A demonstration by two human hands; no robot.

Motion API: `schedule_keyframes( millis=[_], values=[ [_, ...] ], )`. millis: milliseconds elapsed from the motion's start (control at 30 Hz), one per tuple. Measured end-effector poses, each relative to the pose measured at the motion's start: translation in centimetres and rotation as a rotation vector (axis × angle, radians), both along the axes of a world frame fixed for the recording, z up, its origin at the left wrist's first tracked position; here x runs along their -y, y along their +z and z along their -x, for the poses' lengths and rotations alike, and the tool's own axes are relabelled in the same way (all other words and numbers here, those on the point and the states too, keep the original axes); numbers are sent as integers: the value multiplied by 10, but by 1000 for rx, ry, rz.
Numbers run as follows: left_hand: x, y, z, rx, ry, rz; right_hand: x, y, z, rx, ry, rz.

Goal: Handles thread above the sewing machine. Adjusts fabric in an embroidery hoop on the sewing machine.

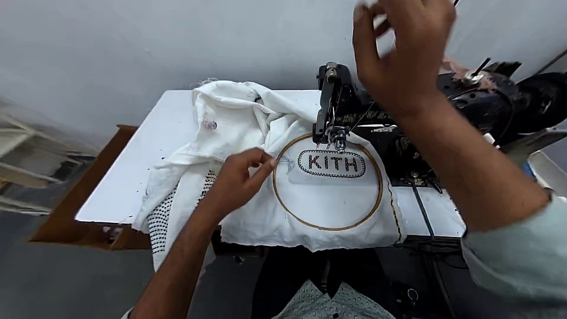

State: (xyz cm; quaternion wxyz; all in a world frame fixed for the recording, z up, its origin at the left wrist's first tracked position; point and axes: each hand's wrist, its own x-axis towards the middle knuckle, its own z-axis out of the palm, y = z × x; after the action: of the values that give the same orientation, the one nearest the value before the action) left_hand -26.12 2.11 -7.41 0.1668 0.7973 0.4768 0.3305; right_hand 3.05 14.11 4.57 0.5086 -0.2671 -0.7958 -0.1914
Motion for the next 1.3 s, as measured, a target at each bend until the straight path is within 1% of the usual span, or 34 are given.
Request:
schedule_keyframes(
  millis=[67, 133, 200, 233, 300, 367, 433, 500, 567, 600, 633, 700, 767, 833, 900, 967, 1033, 1067, 1167, 1300],
  values=[
    [25, -16, 12, -202, 9, -22, 61, -39, -8, 86, 146, -18],
    [36, -26, 16, -320, 56, -71, 106, -96, -18, 187, 196, -2],
    [34, -28, 11, -321, 95, -135, 128, -145, -30, 304, 222, 72],
    [28, -28, 6, -294, 100, -155, 133, -163, -35, 324, 211, 120],
    [8, -29, -5, -246, 82, -134, 136, -181, -45, 297, 127, 204],
    [-18, -36, -16, -278, 57, -81, 133, -185, -50, 245, 30, 290],
    [-45, -48, -21, -282, 35, -64, 126, -188, -54, 197, -14, 388],
    [-65, -48, -17, -166, 52, -61, 121, -189, -54, 163, -31, 508],
    [-72, -37, -1, 20, 160, -21, 116, -190, -54, 139, -44, 604],
    [-72, -30, 12, 96, 253, -23, 114, -190, -54, 128, -52, 644],
    [-70, -22, 28, 115, 368, -65, 113, -191, -54, 117, -64, 682],
    [-56, -3, 58, -9, 578, -154, 109, -189, -51, 85, -91, 736],
    [-33, 14, 72, -150, 633, -179, 103, -184, -45, 40, -92, 799],
    [-9, 14, 67, -266, 624, -217, 95, -172, -33, -8, -70, 880],
    [9, 1, 56, -344, 552, -193, 81, -163, -15, -59, -59, 943],
    [19, -22, 48, -381, 482, -155, 63, -160, 3, -117, -84, 1041],
    [23, -46, 45, -381, 475, -156, 49, -164, 17, -208, -93, 1133],
    [23, -55, 45, -381, 487, -165, 43, -168, 22, -250, -96, 1147],
    [23, -62, 44, -371, 518, -179, 34, -177, 27, -302, -129, 1105],
    [20, -64, 45, -379, 533, -161, 32, -181, 27, -236, -169, 1092]
  ],
)
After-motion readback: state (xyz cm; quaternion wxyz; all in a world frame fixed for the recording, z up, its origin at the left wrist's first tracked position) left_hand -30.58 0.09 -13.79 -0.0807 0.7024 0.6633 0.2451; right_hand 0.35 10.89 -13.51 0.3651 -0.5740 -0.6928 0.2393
